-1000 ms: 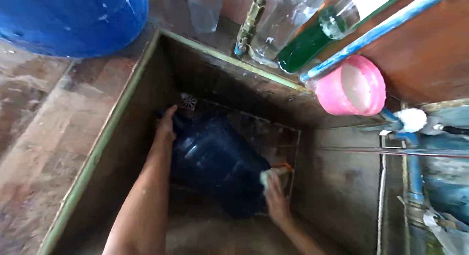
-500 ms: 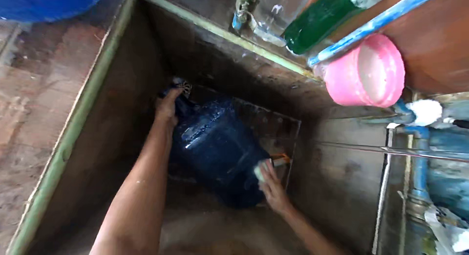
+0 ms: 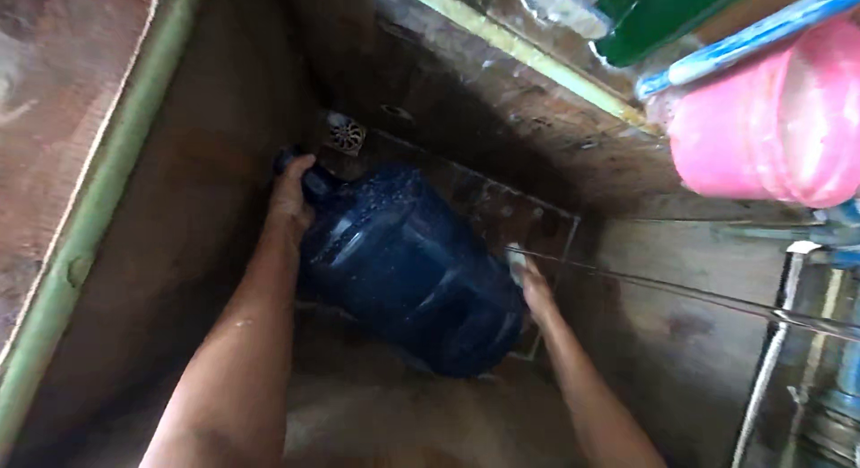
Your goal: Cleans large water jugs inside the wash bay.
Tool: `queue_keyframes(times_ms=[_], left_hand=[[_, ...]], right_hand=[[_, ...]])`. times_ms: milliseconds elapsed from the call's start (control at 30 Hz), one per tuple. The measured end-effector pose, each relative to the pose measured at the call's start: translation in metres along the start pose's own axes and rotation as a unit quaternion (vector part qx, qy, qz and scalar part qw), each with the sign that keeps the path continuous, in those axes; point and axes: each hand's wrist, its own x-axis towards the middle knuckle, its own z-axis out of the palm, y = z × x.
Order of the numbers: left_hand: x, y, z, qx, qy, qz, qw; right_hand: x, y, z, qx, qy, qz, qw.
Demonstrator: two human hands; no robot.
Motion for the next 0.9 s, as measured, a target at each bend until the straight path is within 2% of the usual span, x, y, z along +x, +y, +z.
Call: queue_keyframes(times_ms=[67,100,133,200,233,267,300,333,400,467,533,600,667,767,833,900], left_hand=[[-0.001,0.001,-0.002,0.003,-0.014,0.008,1.000],[0.001,0.002,-0.004,0.001,-0.013,0.014,1.000],[0.004,-0.001,-0.007,-0.001,-0.006,0.015,1.000],[0.007,-0.005,-0.010,0.017,0.022,0.004,1.000],[0.006,-0.003,-0.009,0.036,0.029,-0.001,0.999],[0.007,0.001,-0.006,0.053,0.032,-0.002,0.998],[0.007,0.006,-0.004,0.069,0.028,-0.009,0.997],[0.006,0.008,-0.003,0.072,0.022,-0.019,0.997],[0.007,0.010,0.001,0.057,0.012,-0.001,0.998],[0.002,0.005,0.011,0.035,-0.014,0.029,0.999],[-0.008,0.008,0.030,0.020,-0.040,0.069,0.997],[-0.030,0.031,0.049,0.026,-0.064,0.091,0.993],[-0.056,0.044,0.076,0.034,-0.112,0.124,0.985],[-0.113,0.052,0.130,0.023,-0.220,0.183,0.958],[-0.146,0.048,0.148,0.050,-0.289,0.215,0.932],[-0.174,0.040,0.157,0.111,-0.361,0.213,0.901]], right_hand=[[-0.004,-0.009,0.020,0.037,0.018,0.134,0.990],[-0.023,-0.022,0.028,0.048,-0.013,0.238,0.970],[-0.048,-0.016,0.040,0.095,-0.015,0.298,0.950],[-0.097,0.044,0.064,0.251,0.008,0.303,0.919],[-0.107,0.061,0.066,0.339,-0.026,0.328,0.881],[-0.103,0.062,0.059,0.396,-0.087,0.368,0.837],[-0.099,0.055,0.041,0.415,-0.140,0.393,0.809],[-0.094,0.043,0.017,0.395,-0.155,0.395,0.815],[-0.075,0.014,-0.021,0.301,-0.071,0.325,0.894],[-0.054,-0.001,-0.024,0.145,0.048,0.236,0.960],[-0.024,-0.001,-0.017,0.003,0.092,0.181,0.979],[-0.007,-0.015,-0.013,-0.070,0.053,0.136,0.987],[-0.008,-0.049,-0.011,-0.060,0.027,0.096,0.993],[-0.012,-0.103,-0.016,0.120,0.121,0.043,0.984],[-0.020,-0.133,-0.043,0.212,0.145,-0.052,0.965],[-0.037,-0.154,-0.070,0.204,0.154,-0.136,0.957]])
